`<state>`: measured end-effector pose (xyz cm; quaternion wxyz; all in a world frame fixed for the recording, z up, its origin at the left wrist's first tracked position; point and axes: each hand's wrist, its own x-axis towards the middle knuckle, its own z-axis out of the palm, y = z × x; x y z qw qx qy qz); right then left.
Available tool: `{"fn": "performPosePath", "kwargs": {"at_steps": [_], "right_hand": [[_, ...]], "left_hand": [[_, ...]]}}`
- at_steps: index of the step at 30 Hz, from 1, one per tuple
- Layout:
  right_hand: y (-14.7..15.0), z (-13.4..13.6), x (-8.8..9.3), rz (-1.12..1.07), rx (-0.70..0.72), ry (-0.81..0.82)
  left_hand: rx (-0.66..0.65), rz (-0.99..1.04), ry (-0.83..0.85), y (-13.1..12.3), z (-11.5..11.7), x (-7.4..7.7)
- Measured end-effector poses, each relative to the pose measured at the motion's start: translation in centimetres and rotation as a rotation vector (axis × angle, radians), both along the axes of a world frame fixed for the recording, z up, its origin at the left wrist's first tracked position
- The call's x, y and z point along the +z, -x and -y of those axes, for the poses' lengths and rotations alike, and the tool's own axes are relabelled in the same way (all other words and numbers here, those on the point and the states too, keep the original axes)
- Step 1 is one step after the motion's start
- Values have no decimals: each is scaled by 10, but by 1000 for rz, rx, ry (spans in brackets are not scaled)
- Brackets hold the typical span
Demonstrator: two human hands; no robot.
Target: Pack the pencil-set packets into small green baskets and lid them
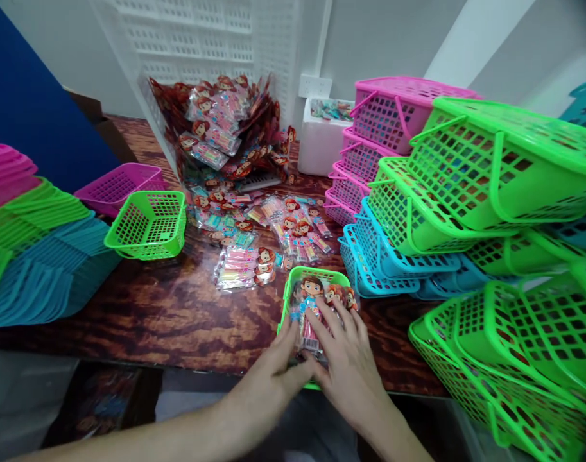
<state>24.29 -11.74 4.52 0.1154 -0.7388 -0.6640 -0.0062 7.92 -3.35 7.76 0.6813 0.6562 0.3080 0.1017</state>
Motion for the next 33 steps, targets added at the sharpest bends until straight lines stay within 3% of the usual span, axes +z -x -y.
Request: {"fn": "performPosePath", "kwargs": {"at_steps": [3, 7, 11, 15, 19, 24, 27, 33], "right_hand": [[2, -2, 1, -19, 23, -9], [-7, 3, 2, -136, 75, -96], [-24, 14, -10, -80, -101, -207], [-30, 19, -25, 43, -127, -148], [-29, 18, -29, 39, -128, -130], [-25, 20, -30, -212, -175, -228], [-22, 22, -32, -309, -291, -315], [-21, 23, -33, -435, -285, -315]], "left_hand": [[-220, -152, -535, 10, -7, -3], [-405, -262, -1195, -1, -23, -7], [-542, -313, -1536, -21, -24, -19], [-616, -364, -1597, -33, -17, -27], [-698, -360, -1543, -36, -22, -15], [-605, -263, -1508, -33, -35, -2], [-597, -215, -1486, -32, -40, -5], [-548, -145, -1438, -31, -45, -12]]}}
